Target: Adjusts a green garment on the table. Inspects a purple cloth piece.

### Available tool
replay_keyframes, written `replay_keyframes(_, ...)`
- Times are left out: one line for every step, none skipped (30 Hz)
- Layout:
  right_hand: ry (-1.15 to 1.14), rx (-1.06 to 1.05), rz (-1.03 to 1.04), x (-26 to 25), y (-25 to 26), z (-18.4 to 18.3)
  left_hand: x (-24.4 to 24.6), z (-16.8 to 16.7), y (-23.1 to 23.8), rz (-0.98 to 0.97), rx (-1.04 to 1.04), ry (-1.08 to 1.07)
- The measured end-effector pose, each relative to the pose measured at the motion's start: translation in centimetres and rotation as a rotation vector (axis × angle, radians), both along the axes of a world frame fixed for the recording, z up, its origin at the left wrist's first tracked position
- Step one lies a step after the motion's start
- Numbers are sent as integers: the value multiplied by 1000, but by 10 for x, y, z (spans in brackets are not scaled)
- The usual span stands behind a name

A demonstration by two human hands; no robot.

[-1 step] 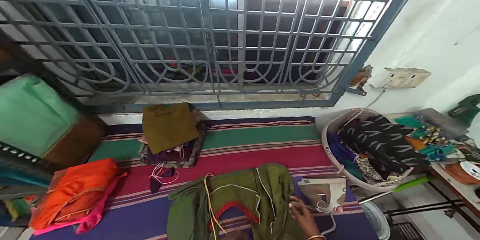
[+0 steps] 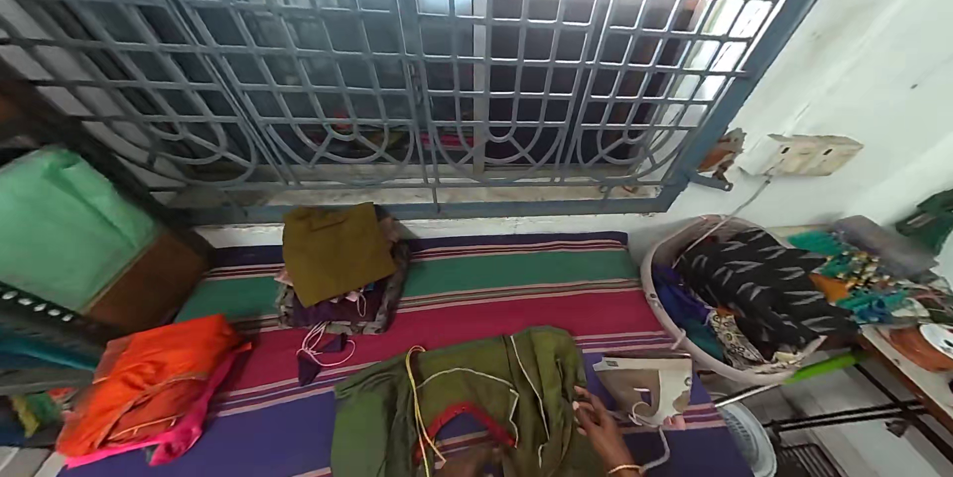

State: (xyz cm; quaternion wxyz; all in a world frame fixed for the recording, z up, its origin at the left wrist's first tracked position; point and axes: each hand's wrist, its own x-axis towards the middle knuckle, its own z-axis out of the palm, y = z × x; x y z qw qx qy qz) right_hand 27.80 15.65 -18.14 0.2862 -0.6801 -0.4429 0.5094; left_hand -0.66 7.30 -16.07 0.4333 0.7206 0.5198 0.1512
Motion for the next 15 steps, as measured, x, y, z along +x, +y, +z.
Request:
replay_keyframes(-21, -37, 0, -4, 9, -3, 11, 5, 16, 3, 28, 18)
replay_keyframes(-65, -79, 14, -8, 17, -6, 22, 4, 32, 2, 60, 31)
replay_keyframes(-111, -128, 36, -11, 26, -8, 32, 0, 46, -7, 81, 35)
replay_keyframes(-151, -172, 59, -13, 34, -10, 42, -3, 60, -20, 79, 47)
replay_keyframes(-182, -197, 74, -15, 41, -10, 50, -7, 73, -31, 61, 62)
replay_keyframes(-202, -198, 74, -17, 47, -9, 57, -9, 84, -32, 36, 79)
replay_keyframes(-202, -181, 58, -18, 52, -6, 64, -14, 93, -22, 13, 96)
replay_keyframes(-178, -142, 33, -18, 54, -2, 69, -19, 102, -13, -29, 118)
replay_keyframes(-140, -89, 5, -19, 54, 2, 74, -29, 110, -6, -64, 142)
replay_keyframes(-121, -42, -13, -20, 54, 3, 78, -39, 117, -3, -90, 148)
replay_keyframes(-127, -8, -15, -20, 52, 2, 80, -47, 121, -3, -105, 149)
replay_keyframes(-152, 2, -7, -20, 49, -1, 83, -54, 124, -8, -115, 147)
replay_keyframes(-184, 0, 2, -20, 47, -6, 85, -59, 125, -14, -118, 144)
replay_keyframes(-220, -15, 2, -20, 47, -12, 87, -63, 127, -19, -107, 142)
replay_keyframes(-245, -48, -7, -21, 49, -19, 89, -66, 128, -21, -93, 143)
